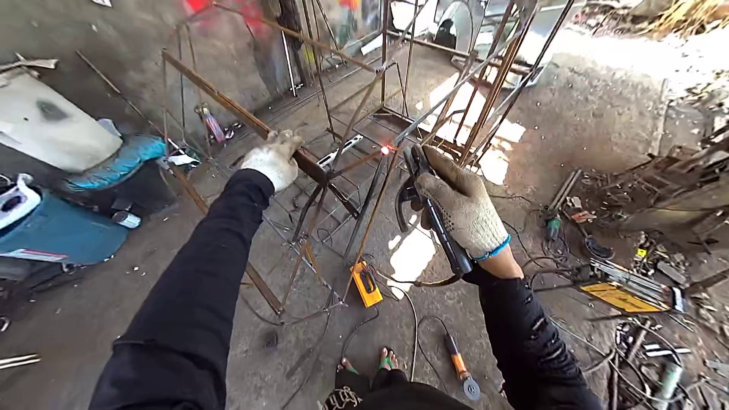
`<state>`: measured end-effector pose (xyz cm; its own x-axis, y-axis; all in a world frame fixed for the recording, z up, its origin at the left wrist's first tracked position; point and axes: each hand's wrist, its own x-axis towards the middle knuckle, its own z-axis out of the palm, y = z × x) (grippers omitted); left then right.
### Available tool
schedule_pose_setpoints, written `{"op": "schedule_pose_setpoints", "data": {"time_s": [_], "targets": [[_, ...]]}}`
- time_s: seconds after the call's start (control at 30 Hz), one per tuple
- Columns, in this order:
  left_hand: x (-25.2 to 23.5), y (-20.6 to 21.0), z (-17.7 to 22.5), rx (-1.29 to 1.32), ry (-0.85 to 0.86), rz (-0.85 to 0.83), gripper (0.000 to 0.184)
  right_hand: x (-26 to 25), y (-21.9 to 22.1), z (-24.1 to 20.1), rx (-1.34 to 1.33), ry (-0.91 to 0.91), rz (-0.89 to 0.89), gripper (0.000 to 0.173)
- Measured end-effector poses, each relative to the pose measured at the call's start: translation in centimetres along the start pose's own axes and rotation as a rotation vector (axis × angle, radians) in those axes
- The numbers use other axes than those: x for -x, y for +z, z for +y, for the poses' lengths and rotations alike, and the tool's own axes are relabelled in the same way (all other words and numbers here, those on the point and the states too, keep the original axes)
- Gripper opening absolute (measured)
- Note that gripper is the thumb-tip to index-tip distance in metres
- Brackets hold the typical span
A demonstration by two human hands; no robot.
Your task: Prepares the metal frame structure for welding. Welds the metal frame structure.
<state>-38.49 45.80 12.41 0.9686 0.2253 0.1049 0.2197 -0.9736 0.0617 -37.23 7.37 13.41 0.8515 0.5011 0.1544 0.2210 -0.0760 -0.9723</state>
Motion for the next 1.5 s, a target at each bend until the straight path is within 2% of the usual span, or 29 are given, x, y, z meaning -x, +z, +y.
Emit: {"op": "schedule_pose_setpoints", "data": {"time_s": [0.43,0.5,0.57,0.63,0.67,0.73,0.77,0.93,1.0,1.17,1.33,1.5], "targets": [[0.0,0.4,-0.3,-0.044,-0.018,-0.032,0.052,0.1,0.5,0.8,-0.042,-0.002,0.013,0.050],[0.4,-0.1,0.3,-0.063,-0.018,-0.041,0.055,0.3,0.6,0.5,0.000,0.022,0.037,0.043],[0.8,-0.5,0.7,-0.071,-0.012,-0.052,0.054,0.7,0.7,0.4,0.027,0.074,0.065,0.028],[1.0,-1.1,0.9,-0.046,-0.043,-0.103,0.051,1.1,1.1,0.8,0.035,0.043,0.110,0.021],[1.1,-1.3,0.7,0.006,-0.052,-0.118,0.048,1.4,1.4,1.2,0.005,-0.039,0.154,0.022],[0.3,-0.5,-0.4,-0.012,-0.011,-0.091,0.053,1.9,1.5,1.7,-0.026,-0.199,0.139,0.053],[0.2,-0.6,-0.5,-0.002,-0.001,-0.090,0.054,2.2,1.6,1.7,-0.053,-0.234,0.148,0.058],[0.3,-1.7,-0.1,-0.046,-0.017,-0.130,0.052,4.4,2.3,2.8,-0.098,-0.182,0.134,0.053],[0.8,-1.8,0.5,-0.029,-0.040,-0.187,0.050,6.0,3.4,4.1,-0.131,-0.119,0.113,0.049],[0.4,-1.1,-0.3,0.010,0.008,-0.086,0.032,7.7,7.0,5.6,-0.288,-0.007,0.062,0.049],[0.4,-2.0,-0.3,-0.051,0.056,-0.119,0.042,8.4,11.8,6.5,-0.483,0.088,0.085,0.048],[-0.2,-2.7,-1.6,-0.139,0.126,-0.172,0.044,8.6,16.7,7.2,-0.689,0.170,0.179,0.049]]}}
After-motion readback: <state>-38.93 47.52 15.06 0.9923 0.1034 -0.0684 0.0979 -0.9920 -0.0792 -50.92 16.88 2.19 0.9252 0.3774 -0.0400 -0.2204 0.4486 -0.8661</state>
